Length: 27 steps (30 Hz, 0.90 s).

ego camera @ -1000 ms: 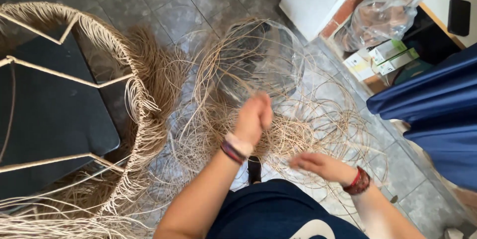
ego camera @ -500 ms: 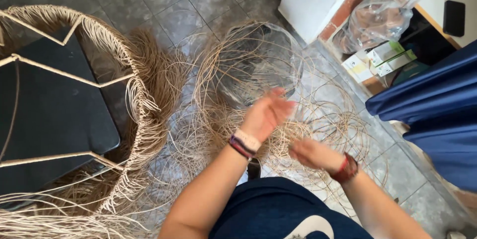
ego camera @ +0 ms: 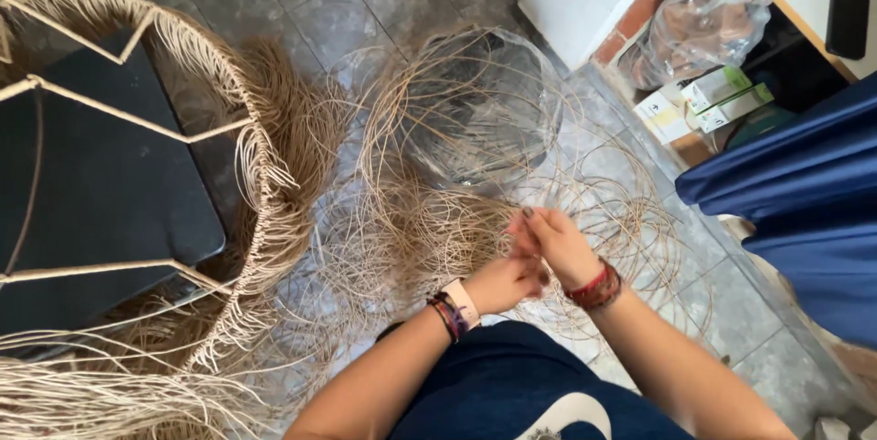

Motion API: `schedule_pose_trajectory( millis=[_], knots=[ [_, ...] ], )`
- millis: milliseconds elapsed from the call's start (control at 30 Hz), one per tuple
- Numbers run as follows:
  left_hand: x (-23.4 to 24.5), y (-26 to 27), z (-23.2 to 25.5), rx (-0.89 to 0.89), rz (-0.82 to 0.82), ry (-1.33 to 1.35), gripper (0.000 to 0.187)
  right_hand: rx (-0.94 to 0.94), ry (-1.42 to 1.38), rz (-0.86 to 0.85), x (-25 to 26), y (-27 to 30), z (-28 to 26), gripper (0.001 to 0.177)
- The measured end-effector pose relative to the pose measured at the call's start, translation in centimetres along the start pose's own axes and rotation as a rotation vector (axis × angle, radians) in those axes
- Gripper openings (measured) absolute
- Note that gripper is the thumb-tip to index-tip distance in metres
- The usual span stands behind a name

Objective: Weaving natural fiber strands onto a circular frame

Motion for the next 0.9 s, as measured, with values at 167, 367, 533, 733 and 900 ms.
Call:
schedule_pose_trajectory(
  millis=[167,367,533,733,900],
  knots=[
    [-2.4,-2.1,-7.5,-0.127,0.133,1.481,0.036,0.071,0.144,0.080,0.3,2.4,5.8,0.045],
    [2.7,8.2,-4.8,-0.015,0.303,1.227,0.024,-0.377,0.239,0.113,-9.0,12.6,2.8,0.063],
    [-9.0,17.0,0.5,-0.529,-0.326,0.088,0.019,0.212,-0.759,-0.230,-8.6,10.3,3.5,0.060],
    [-14.6,18.6,-10.2,-0.138,-0.448,-0.338,0.022,0.294,-0.484,0.048,-4.3,17.8,-0.1,0.055],
    [-7.8,14.2,4.0,-0.271,-0.298,1.149,0.051,0.623,0.429,-0.370,-12.4,23.5,6.8,0.029]
  ],
)
Point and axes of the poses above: each hand's wrist, its own y-axis away from the middle knuckle, its own x-axis out of the back of the hand, z = x × y, the point moved 10 cm from there along -y, towards the middle knuckle, and after that the axes turned 8 degrees about -z, right-handed, at the moved point
